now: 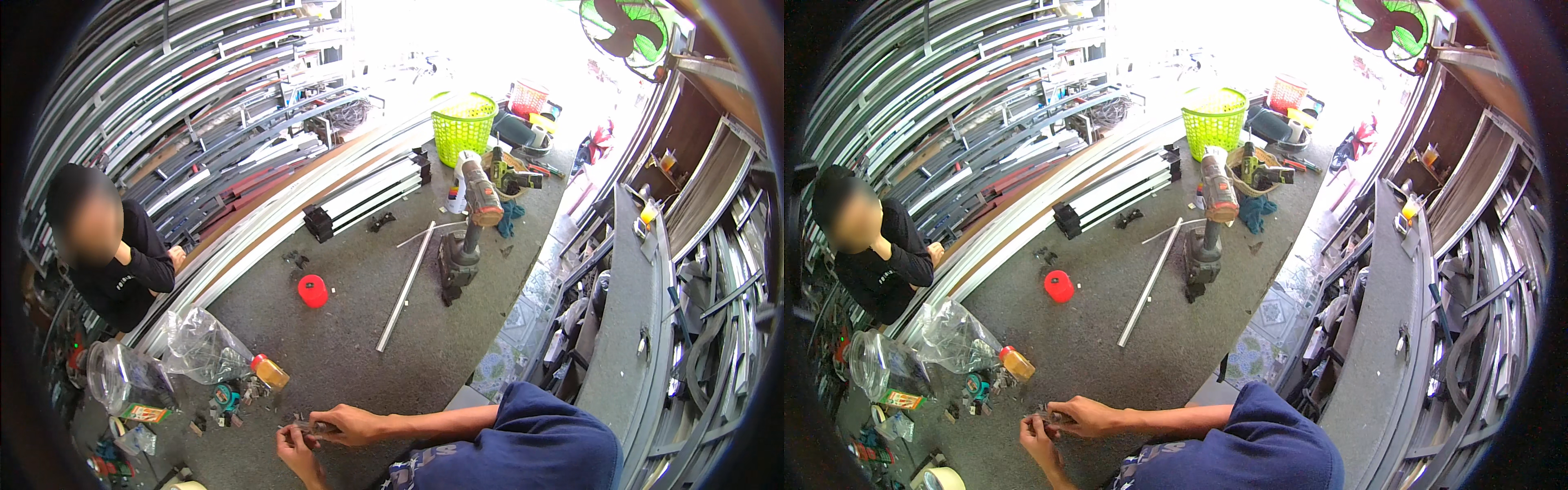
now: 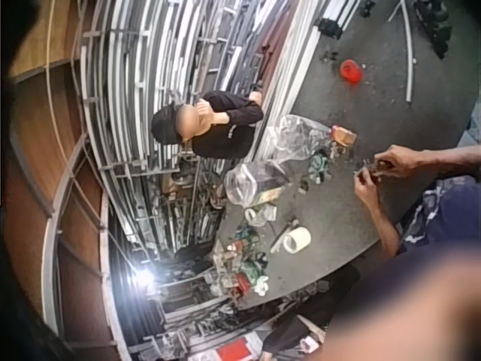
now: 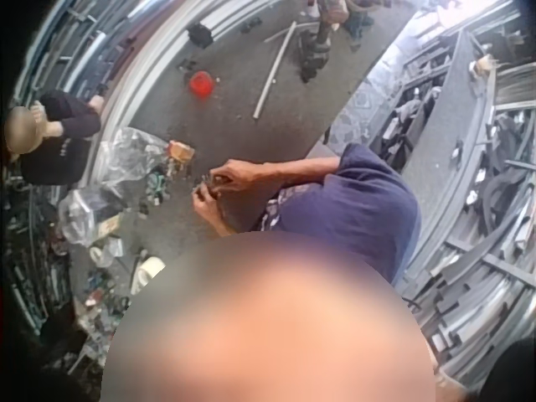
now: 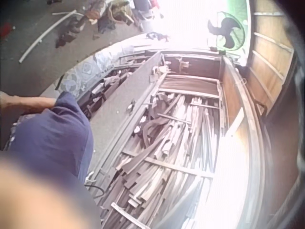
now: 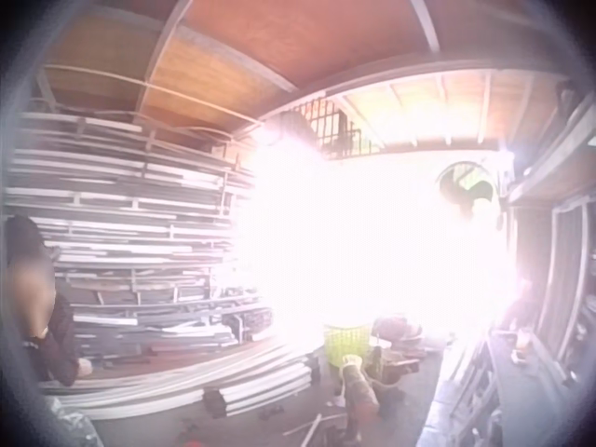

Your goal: The person uses pliers to strip the ends of a small black plastic component, then uses a screwdriver to manipulate a small metal piece. They place the metal piece into a red plastic container and continue handling small parts on the workbench.

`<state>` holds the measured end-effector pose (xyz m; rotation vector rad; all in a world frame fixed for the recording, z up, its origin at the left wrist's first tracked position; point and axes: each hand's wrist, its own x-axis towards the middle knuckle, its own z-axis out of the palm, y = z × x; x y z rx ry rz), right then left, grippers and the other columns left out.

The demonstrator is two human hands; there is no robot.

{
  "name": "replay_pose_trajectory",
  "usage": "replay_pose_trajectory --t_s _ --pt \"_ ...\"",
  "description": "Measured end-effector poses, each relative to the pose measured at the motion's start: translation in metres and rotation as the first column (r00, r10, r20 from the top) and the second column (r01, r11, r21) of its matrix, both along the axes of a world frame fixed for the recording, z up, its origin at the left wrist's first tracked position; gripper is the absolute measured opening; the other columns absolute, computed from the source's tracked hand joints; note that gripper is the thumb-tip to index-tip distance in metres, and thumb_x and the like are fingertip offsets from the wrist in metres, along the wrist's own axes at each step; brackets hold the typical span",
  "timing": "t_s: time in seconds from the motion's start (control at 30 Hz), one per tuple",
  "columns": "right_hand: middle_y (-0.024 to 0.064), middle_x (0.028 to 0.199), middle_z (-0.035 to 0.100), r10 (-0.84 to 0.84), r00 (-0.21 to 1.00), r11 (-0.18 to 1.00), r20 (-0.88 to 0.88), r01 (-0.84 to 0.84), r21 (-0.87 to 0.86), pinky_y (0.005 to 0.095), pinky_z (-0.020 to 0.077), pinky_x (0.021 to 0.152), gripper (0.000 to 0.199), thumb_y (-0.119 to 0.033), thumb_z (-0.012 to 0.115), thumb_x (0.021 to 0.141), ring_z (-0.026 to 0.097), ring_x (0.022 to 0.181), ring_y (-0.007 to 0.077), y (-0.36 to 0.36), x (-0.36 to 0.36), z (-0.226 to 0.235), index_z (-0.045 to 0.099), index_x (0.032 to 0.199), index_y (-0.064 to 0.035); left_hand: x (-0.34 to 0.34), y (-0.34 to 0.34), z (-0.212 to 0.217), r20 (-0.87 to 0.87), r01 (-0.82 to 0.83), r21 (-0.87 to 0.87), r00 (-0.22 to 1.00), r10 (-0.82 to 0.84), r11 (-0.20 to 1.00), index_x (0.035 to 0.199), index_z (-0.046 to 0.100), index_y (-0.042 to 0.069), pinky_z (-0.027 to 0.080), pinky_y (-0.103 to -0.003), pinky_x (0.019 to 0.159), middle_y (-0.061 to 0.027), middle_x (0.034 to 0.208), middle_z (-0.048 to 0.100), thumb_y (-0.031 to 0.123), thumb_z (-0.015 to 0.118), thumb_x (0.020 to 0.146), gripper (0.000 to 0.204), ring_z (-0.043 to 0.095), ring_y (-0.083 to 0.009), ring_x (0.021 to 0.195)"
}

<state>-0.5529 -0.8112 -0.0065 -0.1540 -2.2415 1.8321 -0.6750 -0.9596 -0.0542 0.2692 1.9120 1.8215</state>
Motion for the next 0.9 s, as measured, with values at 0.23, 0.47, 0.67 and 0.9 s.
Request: replay_pose_trajectory --t_s 0.23,0.47,0.67,0.9 --pt "0.0159 0.084 0.068 -0.067 0.998 0.997 0.018 0.066 0.048 0.0435 0.0491 0.066 0.019 -0.011 0.071 0.093 0.067 0.073 0.0311 0.014 0.006 -0.011 0.058 0.103 -0.0001 0.022 0.018 -0.010 -0.062 0.091 -0.007 0.994 -0.091 0.996 0.099 0.059 -0.001 0.054 -0.028 0.057 -0.0068 0.084 0.063 0.012 0.060 0.103 0.014 0.062 -0.0128 0.064" --pt "0.0151 0.082 0.068 -0.019 0.999 0.985 -0.030 0.024 0.169 0.0423 0.0504 0.067 0.018 -0.012 0.072 0.092 0.067 0.072 0.0315 0.020 -0.006 -0.012 0.060 0.098 -0.0004 0.026 0.011 0.000 -0.165 0.119 -0.008 0.979 -0.119 0.993 0.099 0.059 -0.002 0.052 -0.028 0.061 -0.0066 0.079 0.064 0.012 0.062 0.102 0.015 0.063 -0.0132 0.066" --pt "0.0133 0.079 0.068 -0.064 0.997 0.997 0.039 0.062 0.052 0.0427 0.0501 0.065 0.021 -0.013 0.073 0.091 0.066 0.068 0.0306 0.023 -0.004 -0.016 0.059 0.101 -0.0012 0.030 0.011 0.006 -0.165 0.171 -0.066 0.970 -0.179 0.983 0.098 0.061 -0.001 0.052 -0.029 0.063 -0.0059 0.082 0.065 0.015 0.065 0.102 0.017 0.063 -0.0126 0.070" --pt "0.0141 0.078 0.067 -0.164 0.985 0.982 0.055 0.158 0.100 0.0419 0.0510 0.064 0.024 -0.011 0.072 0.092 0.067 0.068 0.0274 0.021 -0.003 -0.019 0.058 0.109 -0.0031 0.028 0.009 0.007 -0.137 0.147 -0.119 0.977 -0.163 0.982 0.098 0.063 0.001 0.051 -0.029 0.063 -0.0053 0.080 0.065 0.014 0.065 0.102 0.014 0.063 -0.0127 0.068"
